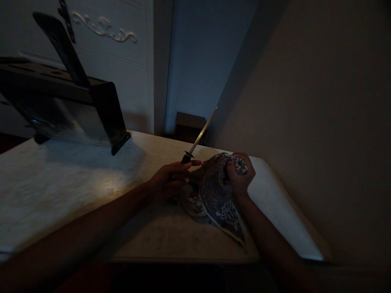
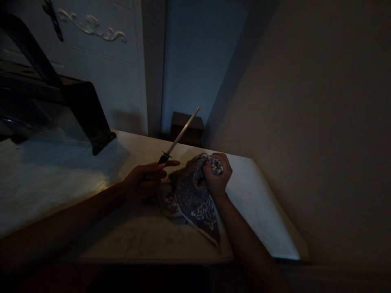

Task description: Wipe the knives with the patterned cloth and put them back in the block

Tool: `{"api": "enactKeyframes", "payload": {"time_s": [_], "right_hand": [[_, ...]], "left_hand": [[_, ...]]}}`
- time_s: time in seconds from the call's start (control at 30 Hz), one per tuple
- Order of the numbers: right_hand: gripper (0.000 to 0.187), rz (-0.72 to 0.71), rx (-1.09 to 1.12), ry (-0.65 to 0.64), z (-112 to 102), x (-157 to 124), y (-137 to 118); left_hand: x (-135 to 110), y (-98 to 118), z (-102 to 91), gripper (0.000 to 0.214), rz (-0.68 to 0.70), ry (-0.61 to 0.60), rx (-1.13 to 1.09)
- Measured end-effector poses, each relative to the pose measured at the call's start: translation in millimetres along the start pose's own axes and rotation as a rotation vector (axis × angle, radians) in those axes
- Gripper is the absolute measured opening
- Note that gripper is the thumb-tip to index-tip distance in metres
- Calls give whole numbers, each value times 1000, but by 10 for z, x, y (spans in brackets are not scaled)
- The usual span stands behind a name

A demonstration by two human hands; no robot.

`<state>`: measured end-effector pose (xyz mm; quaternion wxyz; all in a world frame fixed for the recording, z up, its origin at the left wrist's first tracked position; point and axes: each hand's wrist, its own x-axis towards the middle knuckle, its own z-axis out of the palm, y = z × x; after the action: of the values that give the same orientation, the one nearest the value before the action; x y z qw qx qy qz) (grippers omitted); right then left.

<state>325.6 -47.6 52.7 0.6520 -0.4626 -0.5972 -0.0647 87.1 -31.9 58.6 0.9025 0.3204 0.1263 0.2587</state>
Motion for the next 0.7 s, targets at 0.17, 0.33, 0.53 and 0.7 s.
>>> {"api": "enactKeyframes", "payload": {"time_s": [0.17,0.33,0.53,0.7], "right_hand": [[10,65,41,25,4,-1,8],[10,-4,69,-77,41,-61,-16],[16,-155,90,-236,111,-141,-209],[19,-213,133,-319,143,-175,-332]], "left_hand": [[8,12,5,21,28,59,-6],[10,8,10,15,-24,45,-81],[22,-70,44,28,-150,-36,-154],[36,-149,48,29,-196,-126,-133]]}}
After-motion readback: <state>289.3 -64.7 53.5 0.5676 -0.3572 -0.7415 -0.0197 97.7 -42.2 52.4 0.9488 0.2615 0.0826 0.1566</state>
